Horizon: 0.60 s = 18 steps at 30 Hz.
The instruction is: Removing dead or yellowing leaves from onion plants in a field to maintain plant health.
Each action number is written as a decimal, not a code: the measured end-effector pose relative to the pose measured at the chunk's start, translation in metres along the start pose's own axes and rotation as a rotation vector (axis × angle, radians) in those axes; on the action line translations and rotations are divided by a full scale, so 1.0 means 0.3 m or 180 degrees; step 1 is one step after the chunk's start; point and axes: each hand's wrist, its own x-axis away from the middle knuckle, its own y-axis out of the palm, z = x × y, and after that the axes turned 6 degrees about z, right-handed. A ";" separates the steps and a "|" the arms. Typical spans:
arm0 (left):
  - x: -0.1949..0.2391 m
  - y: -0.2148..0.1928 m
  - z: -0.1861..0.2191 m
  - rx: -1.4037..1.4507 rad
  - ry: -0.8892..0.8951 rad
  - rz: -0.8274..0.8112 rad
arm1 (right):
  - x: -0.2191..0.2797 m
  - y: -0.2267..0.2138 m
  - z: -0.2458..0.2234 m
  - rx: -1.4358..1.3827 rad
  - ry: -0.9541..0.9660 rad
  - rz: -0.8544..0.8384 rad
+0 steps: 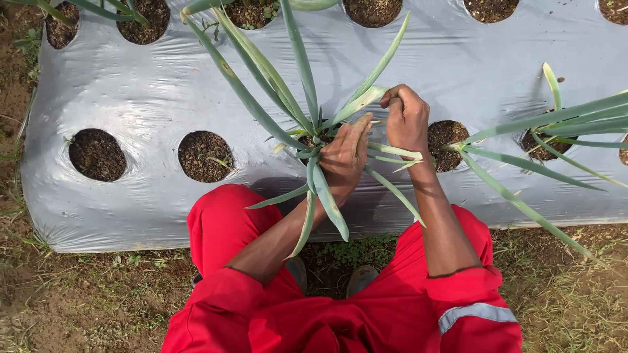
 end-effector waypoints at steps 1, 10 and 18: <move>-0.023 -0.020 0.016 0.0008 0.0012 -0.0007 | 0.004 -0.007 -0.025 0.0002 0.0002 0.0016; -0.073 -0.070 0.052 -0.0178 -0.0613 -0.0168 | 0.037 -0.064 -0.115 -0.0251 -0.0081 0.0501; -0.054 -0.045 0.027 0.0101 -0.0734 0.0043 | 0.051 -0.099 -0.127 -0.0588 -0.0298 0.0791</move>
